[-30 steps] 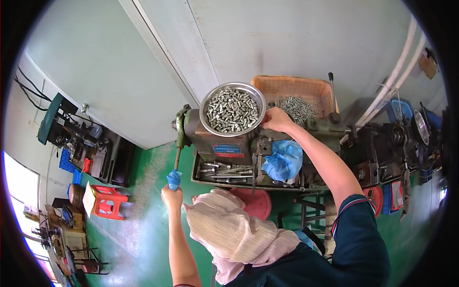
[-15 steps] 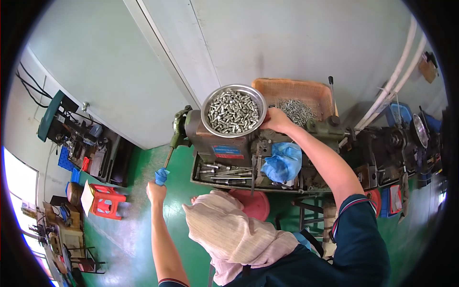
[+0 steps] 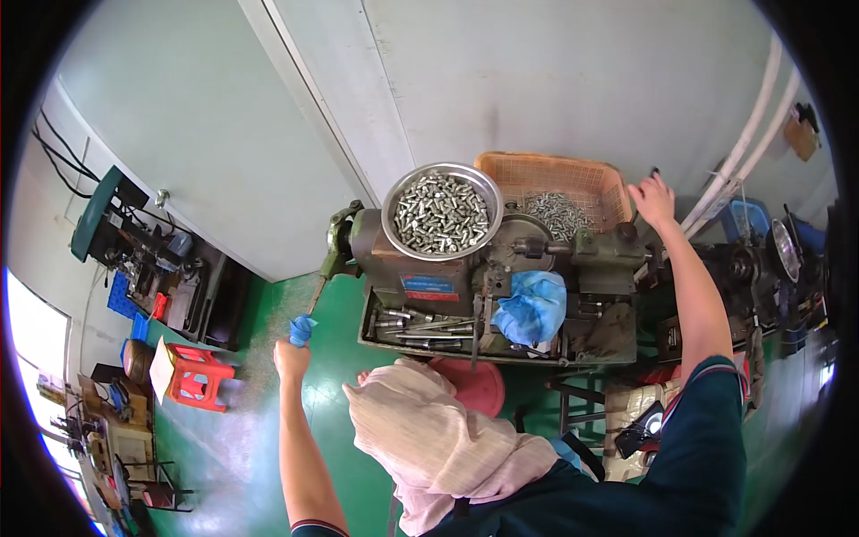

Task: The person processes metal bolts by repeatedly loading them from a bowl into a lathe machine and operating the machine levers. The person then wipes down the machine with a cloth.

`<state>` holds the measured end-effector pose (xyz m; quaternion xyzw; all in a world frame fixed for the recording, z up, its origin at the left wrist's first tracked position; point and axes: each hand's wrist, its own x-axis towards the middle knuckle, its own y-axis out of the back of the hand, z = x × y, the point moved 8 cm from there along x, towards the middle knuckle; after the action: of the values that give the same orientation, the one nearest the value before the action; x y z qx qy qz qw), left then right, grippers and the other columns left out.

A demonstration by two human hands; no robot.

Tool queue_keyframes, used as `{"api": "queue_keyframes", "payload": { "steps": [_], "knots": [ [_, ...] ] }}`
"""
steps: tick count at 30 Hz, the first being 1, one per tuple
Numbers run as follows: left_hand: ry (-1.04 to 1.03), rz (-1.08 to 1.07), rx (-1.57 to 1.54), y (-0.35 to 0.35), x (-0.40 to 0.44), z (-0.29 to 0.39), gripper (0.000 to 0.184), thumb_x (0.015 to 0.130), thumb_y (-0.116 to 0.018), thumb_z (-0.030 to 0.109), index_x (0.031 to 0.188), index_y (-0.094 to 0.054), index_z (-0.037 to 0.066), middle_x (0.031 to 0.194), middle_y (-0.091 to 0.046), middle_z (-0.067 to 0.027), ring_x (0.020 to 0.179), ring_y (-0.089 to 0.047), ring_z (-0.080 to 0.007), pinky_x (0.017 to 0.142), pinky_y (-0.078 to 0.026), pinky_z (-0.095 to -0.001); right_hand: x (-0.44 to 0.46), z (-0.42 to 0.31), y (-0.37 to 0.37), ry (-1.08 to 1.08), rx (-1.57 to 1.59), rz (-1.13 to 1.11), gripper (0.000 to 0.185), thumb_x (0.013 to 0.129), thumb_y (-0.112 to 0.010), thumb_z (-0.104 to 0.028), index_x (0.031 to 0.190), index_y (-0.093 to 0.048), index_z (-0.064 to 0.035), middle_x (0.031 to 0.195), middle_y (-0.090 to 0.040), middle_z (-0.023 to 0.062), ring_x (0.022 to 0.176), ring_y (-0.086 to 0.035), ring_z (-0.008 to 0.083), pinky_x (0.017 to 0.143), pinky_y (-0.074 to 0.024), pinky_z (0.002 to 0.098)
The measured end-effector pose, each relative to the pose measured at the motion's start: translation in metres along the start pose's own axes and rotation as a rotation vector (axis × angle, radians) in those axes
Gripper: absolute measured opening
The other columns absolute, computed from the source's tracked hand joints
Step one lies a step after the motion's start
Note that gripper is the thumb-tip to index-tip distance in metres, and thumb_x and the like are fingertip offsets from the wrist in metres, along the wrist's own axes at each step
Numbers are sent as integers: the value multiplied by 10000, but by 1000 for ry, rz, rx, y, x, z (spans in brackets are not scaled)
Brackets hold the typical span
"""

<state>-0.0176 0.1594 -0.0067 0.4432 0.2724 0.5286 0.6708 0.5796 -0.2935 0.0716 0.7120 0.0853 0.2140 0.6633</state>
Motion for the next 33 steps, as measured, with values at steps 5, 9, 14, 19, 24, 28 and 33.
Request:
{"api": "queue_keyframes", "payload": {
  "steps": [5,9,14,19,24,28,33],
  "knots": [
    [-18,-9,-15,2,-3,4,135,634,-567,129,701,-601,18,652,-555,-222,674,-566,-357,604,-430,-382,-78,59,19,-4,-20,302,417,788,-450,-431,877,-560,-38,1115,-474,82,1152,-320,240,911,-254,434],
    [-49,-8,-55,4,-5,9,116,637,-568,113,678,-592,7,643,-557,-217,657,-567,-355,588,-427,-370,-110,57,47,21,-150,193,455,757,-482,-465,712,-566,-20,894,-550,115,925,-472,265,764,-362,409],
    [-43,5,-23,3,-2,5,133,633,-575,123,684,-597,1,642,-561,-217,662,-565,-360,598,-430,-380,-114,64,41,44,-102,188,486,728,-521,-465,512,-494,-30,579,-547,138,612,-542,318,559,-421,401],
    [-42,32,-16,2,-1,5,133,632,-576,126,691,-602,9,650,-561,-219,669,-563,-363,607,-431,-388,-118,58,45,46,-125,213,505,727,-506,-489,517,-512,-30,569,-541,167,583,-538,334,540,-423,408],
    [-46,46,-33,2,-1,6,129,634,-575,126,694,-605,16,658,-561,-219,672,-563,-361,607,-430,-387,-120,58,44,14,-151,184,534,726,-478,-526,565,-554,-23,595,-554,171,610,-549,326,571,-430,401],
    [-54,42,-27,4,-3,10,125,635,-578,125,685,-601,13,652,-558,-219,668,-561,-361,605,-430,-385,-121,60,41,-36,-166,145,567,722,-459,-555,601,-581,-15,620,-565,173,636,-557,322,596,-435,393],
    [-55,42,-23,6,-5,14,123,632,-584,124,673,-596,9,645,-556,-218,661,-559,-363,606,-429,-384,-122,60,42,-52,-157,131,566,722,-462,-552,602,-582,-12,628,-567,177,644,-558,325,605,-438,390]
  ]
}}
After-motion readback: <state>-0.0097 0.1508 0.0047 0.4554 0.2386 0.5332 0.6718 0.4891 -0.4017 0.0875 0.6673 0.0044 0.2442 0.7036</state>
